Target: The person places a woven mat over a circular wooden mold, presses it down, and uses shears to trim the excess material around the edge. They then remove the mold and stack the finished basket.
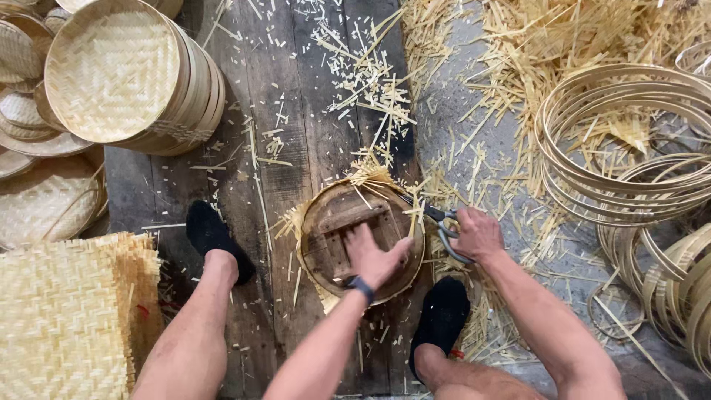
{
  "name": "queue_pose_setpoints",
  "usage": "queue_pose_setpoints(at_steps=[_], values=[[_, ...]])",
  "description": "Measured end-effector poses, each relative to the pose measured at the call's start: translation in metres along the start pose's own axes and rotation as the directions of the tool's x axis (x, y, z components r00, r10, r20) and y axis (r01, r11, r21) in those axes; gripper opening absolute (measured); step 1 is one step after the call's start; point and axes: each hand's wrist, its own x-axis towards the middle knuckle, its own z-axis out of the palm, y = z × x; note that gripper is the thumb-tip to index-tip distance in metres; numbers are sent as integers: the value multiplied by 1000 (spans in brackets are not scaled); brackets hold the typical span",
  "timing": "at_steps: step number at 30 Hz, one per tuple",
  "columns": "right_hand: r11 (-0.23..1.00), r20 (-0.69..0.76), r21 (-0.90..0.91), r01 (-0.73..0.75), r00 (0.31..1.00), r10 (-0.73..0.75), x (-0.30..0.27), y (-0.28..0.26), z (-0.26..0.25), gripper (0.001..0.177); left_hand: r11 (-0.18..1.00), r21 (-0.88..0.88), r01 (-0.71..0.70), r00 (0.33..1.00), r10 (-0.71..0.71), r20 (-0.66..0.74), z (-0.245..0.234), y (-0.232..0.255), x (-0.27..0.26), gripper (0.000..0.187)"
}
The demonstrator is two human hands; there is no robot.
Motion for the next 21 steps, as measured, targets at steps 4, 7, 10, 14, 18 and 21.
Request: queue_pose_setpoints(at_steps=[4, 7, 10, 14, 18, 21], values=[[986, -351, -118, 119, 924, -153, 2, -16, -4, 56, 941, 332, -60, 998, 64, -2, 14, 17, -5, 105], [1000, -107, -9, -2, 994, 1, 7, -21, -3, 48, 939, 333, -90, 995, 101, -16, 11, 16, -5, 107], [993, 158, -66, -94, 982, 103, 2, -10, 0, 40, 922, 361, -137, 990, 131, 43, 7, 13, -6, 109], [995, 62, -94, -28, 997, 34, -2, 10, -5, 40, 878, 420, -227, 974, 197, 114, 0, 6, -7, 107], [983, -89, -174, 63, 993, -80, 26, -23, -13, 44, 868, 422, -261, 965, 233, 117, 0, 3, -7, 108], [987, 68, -159, 34, 997, -23, 30, -25, -10, 37, 860, 444, -251, 968, 223, 114, 2, 1, -3, 105]])
